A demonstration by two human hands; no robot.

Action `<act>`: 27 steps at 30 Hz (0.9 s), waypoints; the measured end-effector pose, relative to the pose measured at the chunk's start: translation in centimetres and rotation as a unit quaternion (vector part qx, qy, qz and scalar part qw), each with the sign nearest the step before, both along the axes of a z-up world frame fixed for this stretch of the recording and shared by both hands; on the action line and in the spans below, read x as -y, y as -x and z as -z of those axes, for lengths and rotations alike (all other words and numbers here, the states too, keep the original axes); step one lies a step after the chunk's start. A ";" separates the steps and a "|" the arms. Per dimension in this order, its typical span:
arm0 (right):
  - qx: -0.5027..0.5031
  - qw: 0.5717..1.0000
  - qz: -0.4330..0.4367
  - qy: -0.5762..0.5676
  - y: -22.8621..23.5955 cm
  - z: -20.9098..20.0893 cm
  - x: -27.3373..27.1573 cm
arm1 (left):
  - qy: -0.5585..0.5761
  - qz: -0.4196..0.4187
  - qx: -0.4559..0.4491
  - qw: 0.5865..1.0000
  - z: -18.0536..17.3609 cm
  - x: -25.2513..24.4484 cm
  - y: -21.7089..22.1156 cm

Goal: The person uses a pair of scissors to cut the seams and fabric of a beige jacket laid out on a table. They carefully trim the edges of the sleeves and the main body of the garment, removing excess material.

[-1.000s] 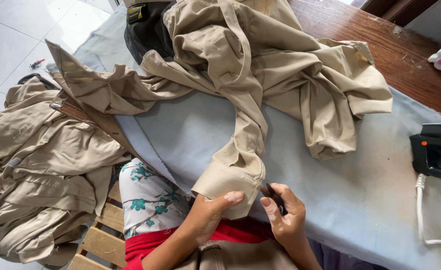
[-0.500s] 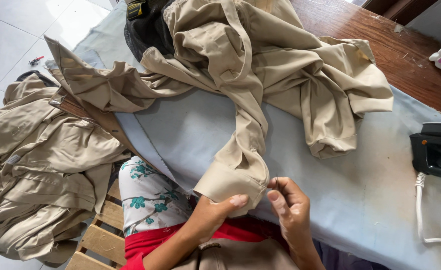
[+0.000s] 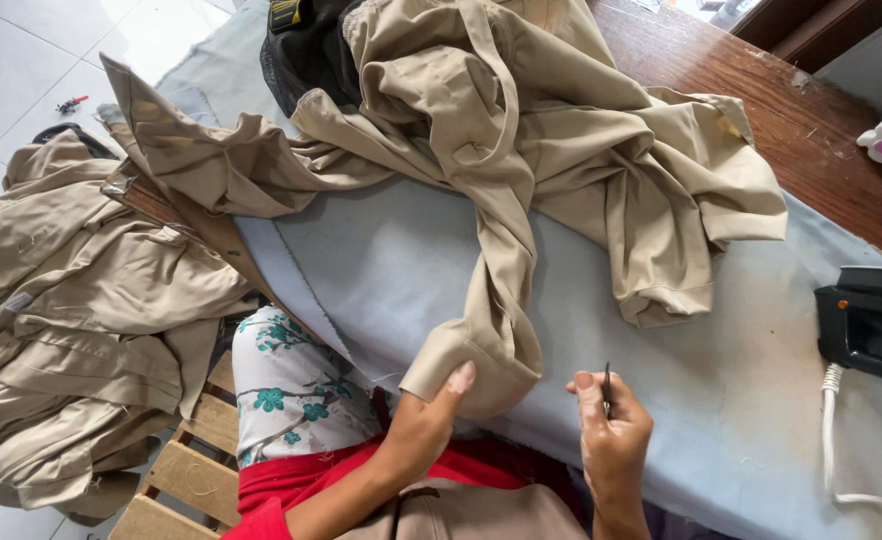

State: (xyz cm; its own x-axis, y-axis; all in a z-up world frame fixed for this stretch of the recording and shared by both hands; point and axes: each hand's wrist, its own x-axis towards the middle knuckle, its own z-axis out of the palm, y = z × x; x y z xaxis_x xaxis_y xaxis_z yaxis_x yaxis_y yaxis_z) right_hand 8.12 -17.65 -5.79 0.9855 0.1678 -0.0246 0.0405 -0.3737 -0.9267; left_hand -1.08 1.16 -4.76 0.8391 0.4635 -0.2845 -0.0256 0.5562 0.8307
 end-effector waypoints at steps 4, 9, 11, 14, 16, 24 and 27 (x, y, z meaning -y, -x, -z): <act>0.155 0.982 -0.108 -0.012 0.4 -2.5 -1.5 | -0.188 0.043 -0.015 0.981 0.3 0.6 0.2; 0.218 0.943 -0.250 -0.037 -0.7 -3.7 -5.7 | -0.346 0.033 0.104 0.932 -0.2 0.3 0.5; 0.213 0.937 -0.274 -0.034 -1.2 -3.4 -6.6 | -0.397 0.003 0.139 0.907 0.2 0.2 0.9; -0.164 0.882 -0.269 -0.351 -2.4 -4.0 -7.4 | -0.324 0.000 0.094 0.941 0.4 -0.3 1.5; -0.080 0.916 -0.217 -0.327 -2.8 -5.6 -7.9 | -0.300 0.008 0.077 0.951 -0.1 -0.8 2.0; 0.174 0.920 -0.243 0.252 -4.9 0.7 -9.7 | -0.177 -0.042 0.052 0.982 1.3 -1.1 2.3; 0.015 0.956 -0.287 0.054 -4.9 -1.1 -8.3 | -0.093 -0.080 -0.008 0.992 4.0 -1.7 2.3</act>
